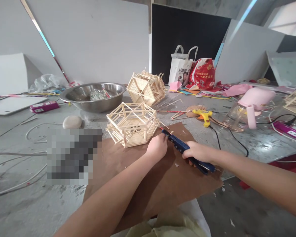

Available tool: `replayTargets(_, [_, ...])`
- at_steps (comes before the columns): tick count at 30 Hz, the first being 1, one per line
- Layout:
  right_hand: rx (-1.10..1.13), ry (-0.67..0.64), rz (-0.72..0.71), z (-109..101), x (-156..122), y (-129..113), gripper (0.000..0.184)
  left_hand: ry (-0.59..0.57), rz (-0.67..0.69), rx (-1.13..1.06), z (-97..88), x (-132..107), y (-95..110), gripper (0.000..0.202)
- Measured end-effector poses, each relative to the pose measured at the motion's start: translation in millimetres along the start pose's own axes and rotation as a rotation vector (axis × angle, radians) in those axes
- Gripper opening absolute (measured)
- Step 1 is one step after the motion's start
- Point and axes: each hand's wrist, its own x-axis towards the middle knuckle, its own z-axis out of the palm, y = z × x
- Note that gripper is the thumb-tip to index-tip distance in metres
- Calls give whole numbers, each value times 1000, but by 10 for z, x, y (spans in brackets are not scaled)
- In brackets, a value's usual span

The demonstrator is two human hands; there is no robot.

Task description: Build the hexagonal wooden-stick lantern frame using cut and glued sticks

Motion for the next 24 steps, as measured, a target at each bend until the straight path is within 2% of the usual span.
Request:
replayTargets(4, [13, 4, -67, -5, 14, 83, 21, 19, 8, -75, 22, 7, -15, 26])
replayTargets(8, [77, -59, -131, -34, -4, 120, 24, 51, 8, -107, 18, -49, 2, 24])
replayTargets(17, [234, -157, -153, -99, -68, 72, 32, 92, 5, -191, 15, -110, 38, 20])
replayTargets(24, [263, -209, -131, -105, -56, 74, 30, 77, -6, -429, 56, -29, -25, 21])
